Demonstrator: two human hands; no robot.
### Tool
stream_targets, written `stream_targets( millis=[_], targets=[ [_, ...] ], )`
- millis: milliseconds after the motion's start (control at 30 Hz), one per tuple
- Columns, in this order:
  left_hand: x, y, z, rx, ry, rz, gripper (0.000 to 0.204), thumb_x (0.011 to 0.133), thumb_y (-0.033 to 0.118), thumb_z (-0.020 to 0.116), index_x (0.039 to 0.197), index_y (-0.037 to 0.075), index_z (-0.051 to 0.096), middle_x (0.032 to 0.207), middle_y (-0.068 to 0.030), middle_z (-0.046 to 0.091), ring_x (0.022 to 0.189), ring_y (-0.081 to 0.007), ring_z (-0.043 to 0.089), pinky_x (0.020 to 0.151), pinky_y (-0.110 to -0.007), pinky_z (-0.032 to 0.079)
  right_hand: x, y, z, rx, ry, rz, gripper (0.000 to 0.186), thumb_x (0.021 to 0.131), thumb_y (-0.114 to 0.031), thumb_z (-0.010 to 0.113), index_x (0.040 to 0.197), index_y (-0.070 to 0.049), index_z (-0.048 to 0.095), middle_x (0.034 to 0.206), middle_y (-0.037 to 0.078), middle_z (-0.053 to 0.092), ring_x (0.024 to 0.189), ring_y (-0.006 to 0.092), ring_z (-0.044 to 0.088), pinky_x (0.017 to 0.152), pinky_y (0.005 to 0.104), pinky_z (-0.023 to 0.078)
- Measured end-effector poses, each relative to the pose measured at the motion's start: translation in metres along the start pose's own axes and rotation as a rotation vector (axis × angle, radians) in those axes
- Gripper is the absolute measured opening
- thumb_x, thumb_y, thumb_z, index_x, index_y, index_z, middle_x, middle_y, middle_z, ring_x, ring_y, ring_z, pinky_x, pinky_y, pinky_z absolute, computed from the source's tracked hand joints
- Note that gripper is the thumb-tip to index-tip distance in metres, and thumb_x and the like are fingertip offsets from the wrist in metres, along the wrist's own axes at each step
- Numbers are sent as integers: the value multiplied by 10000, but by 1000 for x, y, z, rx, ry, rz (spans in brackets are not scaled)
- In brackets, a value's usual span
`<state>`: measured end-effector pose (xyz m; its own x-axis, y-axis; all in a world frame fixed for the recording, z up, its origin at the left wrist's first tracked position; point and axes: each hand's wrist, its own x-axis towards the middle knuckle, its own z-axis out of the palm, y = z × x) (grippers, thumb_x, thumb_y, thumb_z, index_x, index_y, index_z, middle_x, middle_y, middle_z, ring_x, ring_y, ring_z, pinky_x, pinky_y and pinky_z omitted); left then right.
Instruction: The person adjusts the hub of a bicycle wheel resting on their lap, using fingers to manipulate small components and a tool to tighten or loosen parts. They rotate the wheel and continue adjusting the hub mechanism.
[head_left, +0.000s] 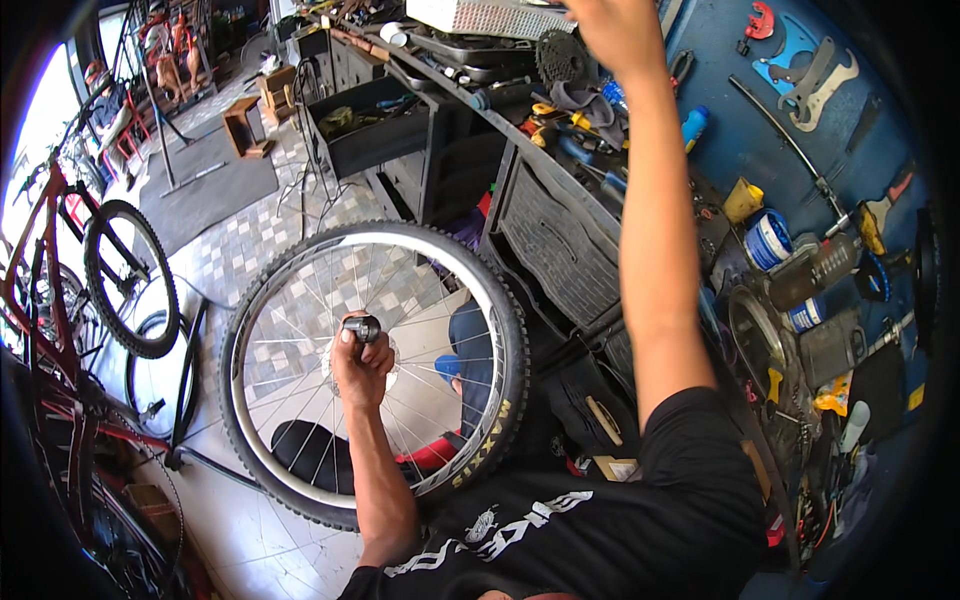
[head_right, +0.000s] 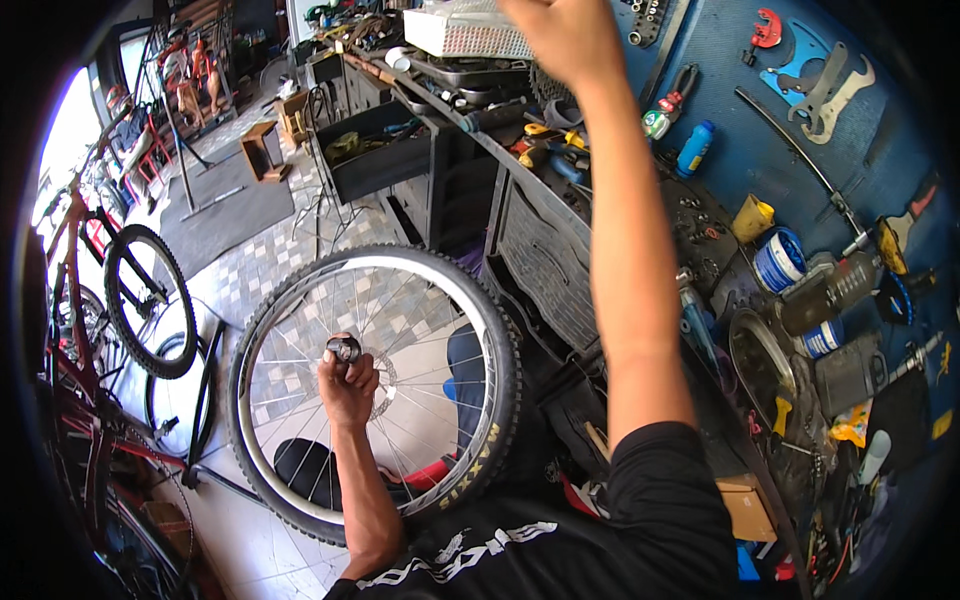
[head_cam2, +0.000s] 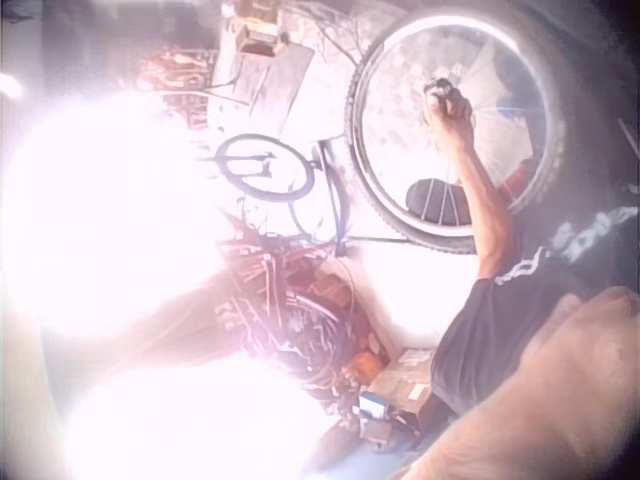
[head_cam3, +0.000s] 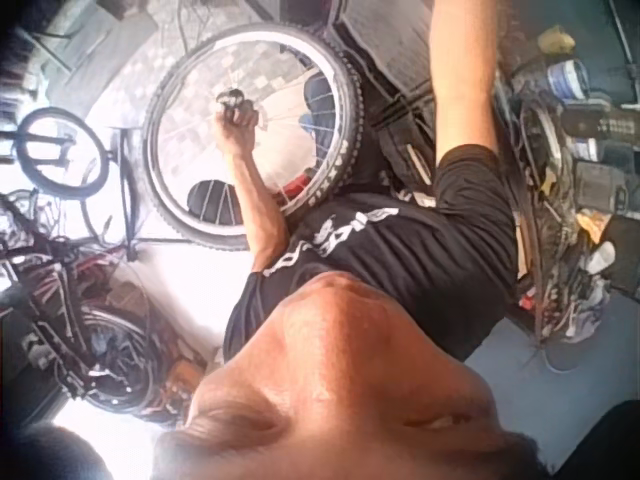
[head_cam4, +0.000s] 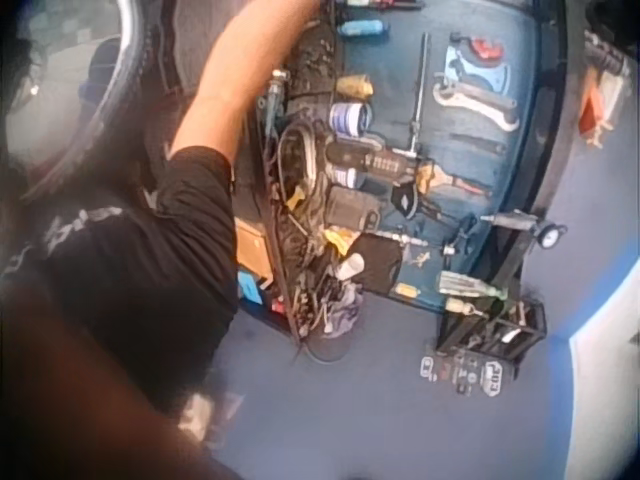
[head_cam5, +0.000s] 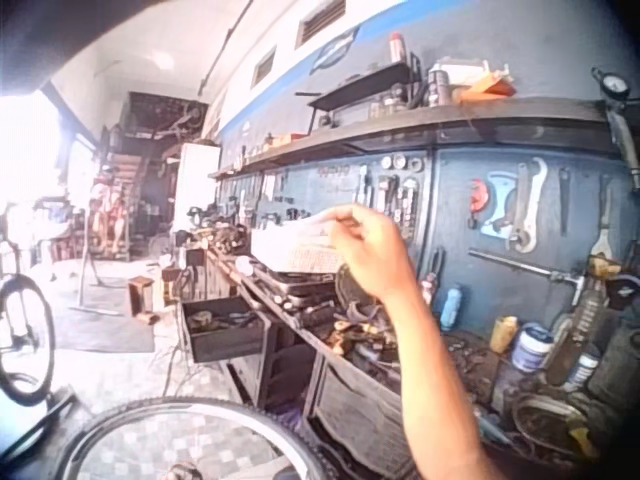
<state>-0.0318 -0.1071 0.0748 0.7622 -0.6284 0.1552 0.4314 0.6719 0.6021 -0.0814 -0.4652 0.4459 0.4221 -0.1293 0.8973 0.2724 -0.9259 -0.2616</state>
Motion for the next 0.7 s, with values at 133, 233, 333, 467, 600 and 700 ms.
stream_targets(
  millis=[133,233,333,467,600,700],
  targets=[
    [3,1,-6,30,91,2,389,1028,475,597,1075,89,587,643,55,333,547,-66,307,460,-241,251,27,93,-49,-644,-238,20,290,918,-361,741,1100,-138,780,1036,130,793,973,329,757,851,456,585],
    [6,2,-14,-28,48,-16,416,1064,514,532,945,115,541,630,54,321,536,-70,296,460,-241,253,-4,148,-75,-859,-632,494,376,902,-462,741,1065,-126,789,1094,153,784,1035,340,748,911,468,571],
    [5,4,-17,-21,92,5,463,1095,545,464,874,139,496,624,60,309,533,-72,289,464,-242,255,-51,186,-78,-860,-541,680,479,896,-516,775,957,-40,776,926,159,784,861,277,753,796,431,573],
    [6,11,-13,-20,9,40,418,1098,562,467,1059,190,655,633,74,311,537,-65,275,443,-234,257,-93,225,-63,-873,-499,814,501,860,-515,812,830,-19,747,809,154,743,764,276,724,757,449,550],
    [2,18,-11,-1,128,-11,510,1073,578,473,762,175,441,624,72,297,524,-69,261,468,-252,234,-72,234,-60,-705,-361,560,379,872,-423,797,894,-44,807,901,193,774,878,320,762,838,447,572],
    [2,21,-13,-54,62,18,431,1051,550,520,885,154,544,641,78,303,534,-67,267,467,-249,233,-11,212,-74,-587,-258,409,511,973,-490,702,803,-10,745,731,162,724,606,267,680,624,437,513]
  ],
)
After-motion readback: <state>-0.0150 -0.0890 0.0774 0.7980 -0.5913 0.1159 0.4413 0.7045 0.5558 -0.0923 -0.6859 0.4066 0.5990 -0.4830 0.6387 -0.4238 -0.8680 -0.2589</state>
